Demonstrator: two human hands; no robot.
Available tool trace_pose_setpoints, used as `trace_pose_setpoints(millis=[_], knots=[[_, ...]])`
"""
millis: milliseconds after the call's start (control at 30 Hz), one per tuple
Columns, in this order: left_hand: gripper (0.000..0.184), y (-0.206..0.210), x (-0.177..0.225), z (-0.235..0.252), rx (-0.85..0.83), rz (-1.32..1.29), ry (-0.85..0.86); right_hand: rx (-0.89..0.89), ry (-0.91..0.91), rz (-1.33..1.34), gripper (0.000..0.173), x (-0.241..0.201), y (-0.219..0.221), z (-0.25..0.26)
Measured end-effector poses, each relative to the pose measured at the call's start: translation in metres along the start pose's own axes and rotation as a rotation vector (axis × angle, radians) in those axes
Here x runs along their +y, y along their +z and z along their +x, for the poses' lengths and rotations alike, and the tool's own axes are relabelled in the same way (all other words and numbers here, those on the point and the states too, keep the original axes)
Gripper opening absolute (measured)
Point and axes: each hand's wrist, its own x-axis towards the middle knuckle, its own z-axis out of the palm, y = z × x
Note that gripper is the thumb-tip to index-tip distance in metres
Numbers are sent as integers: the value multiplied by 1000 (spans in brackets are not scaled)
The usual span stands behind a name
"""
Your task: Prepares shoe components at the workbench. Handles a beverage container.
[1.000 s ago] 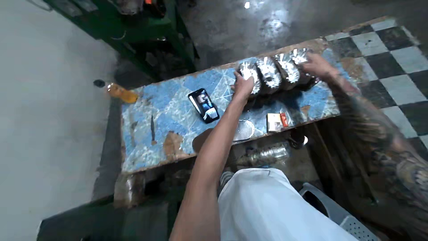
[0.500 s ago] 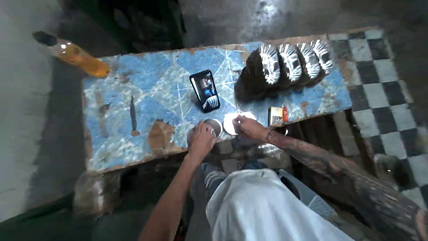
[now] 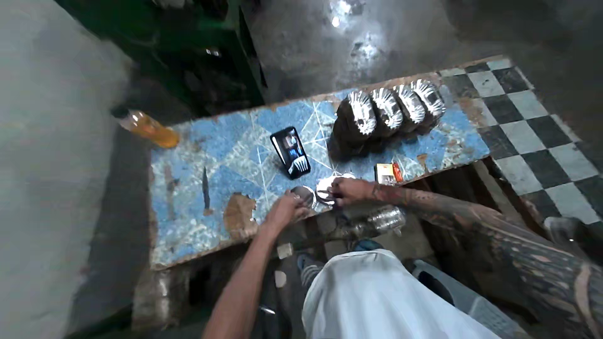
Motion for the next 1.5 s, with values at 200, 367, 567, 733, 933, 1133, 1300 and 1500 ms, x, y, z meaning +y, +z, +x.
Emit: trace_pose_setpoints(millis=[200, 367, 567, 733, 933, 1133, 1300, 1500], knots=[[47, 32, 28, -17, 231, 223, -107, 236, 95, -157, 55, -16, 34, -13], [35, 1, 110, -85, 790, -563, -230, 733, 77, 363, 42, -89, 1, -63], [20, 37, 170, -94, 751, -1744, -218, 537, 49, 1272, 32, -132, 3, -91], [22, 102, 157, -75, 535, -1952, -203, 265, 3, 1502, 16, -94, 27, -103], [48, 173, 135, 52, -69, -326, -218, -157, 238, 438, 22, -35, 76, -149], [65, 125, 160, 54, -200, -381, -363, -479, 26, 253, 37, -59, 88, -170], [45, 61, 133, -105, 715, -483, -406, -575, -49, 115, 37, -105, 50, -131], [56, 1, 66, -207, 1600, -837, -548, -343, -279, -47, 42, -200, 27, -48]])
